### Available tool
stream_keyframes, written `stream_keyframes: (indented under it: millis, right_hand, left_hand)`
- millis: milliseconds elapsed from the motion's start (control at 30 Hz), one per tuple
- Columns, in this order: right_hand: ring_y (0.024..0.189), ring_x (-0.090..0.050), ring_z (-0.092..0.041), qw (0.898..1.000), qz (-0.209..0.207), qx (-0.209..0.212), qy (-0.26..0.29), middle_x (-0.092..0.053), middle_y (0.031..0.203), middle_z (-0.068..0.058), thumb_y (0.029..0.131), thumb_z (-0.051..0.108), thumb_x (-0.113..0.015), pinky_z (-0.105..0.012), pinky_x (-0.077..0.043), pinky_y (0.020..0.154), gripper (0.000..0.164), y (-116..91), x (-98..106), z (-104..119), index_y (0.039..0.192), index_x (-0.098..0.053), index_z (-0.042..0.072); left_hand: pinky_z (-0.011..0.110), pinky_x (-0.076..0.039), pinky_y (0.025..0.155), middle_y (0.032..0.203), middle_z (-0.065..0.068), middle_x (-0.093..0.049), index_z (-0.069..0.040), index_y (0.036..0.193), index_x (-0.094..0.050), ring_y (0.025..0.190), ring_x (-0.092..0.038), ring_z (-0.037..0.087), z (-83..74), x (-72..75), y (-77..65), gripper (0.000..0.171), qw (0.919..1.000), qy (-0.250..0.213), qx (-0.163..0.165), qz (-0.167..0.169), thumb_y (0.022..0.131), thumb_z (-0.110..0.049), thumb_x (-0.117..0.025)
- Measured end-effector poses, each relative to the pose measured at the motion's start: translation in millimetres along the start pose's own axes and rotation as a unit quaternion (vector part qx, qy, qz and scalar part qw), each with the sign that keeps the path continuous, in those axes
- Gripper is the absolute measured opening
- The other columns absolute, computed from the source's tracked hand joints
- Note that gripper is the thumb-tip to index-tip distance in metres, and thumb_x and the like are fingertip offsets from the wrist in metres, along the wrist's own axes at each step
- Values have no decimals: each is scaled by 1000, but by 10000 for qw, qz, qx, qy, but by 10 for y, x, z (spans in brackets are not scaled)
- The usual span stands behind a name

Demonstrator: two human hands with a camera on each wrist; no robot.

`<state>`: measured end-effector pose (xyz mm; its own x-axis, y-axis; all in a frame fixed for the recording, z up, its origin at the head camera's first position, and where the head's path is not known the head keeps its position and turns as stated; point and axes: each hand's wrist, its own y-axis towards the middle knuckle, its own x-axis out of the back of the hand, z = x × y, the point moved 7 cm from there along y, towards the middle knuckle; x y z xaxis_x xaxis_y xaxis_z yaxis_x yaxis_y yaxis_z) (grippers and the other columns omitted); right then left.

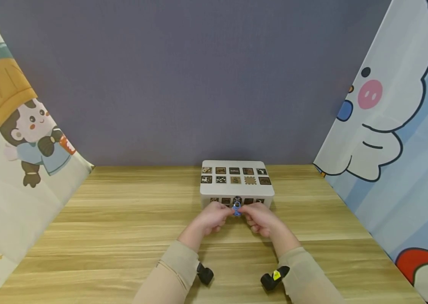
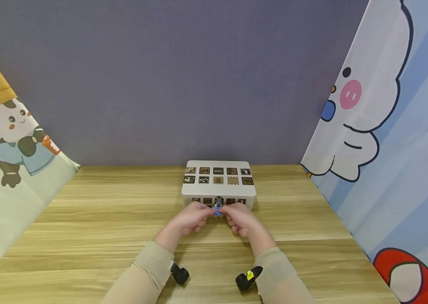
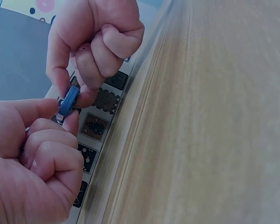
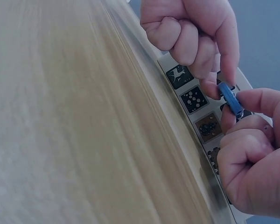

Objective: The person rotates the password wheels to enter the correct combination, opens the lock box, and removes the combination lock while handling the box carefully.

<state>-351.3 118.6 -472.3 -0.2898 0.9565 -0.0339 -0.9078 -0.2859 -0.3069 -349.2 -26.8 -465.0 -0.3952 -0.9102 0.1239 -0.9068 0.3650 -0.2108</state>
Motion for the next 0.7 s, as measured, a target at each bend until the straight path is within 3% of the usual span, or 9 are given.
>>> stream_keyframes:
  millis: [700]
  right_hand:
    - [41,-22,-7,9999,79,34,78,-30,51,6,82,24,-67,-21,-20,36,24,33,-38,-10,83,-60,1]
  left_hand:
    - [21,-28,36,50,-7,-37,-7,97,-69,38,-30,7,2,6,13,21,9997,227,17,-83,90,-26,-61]
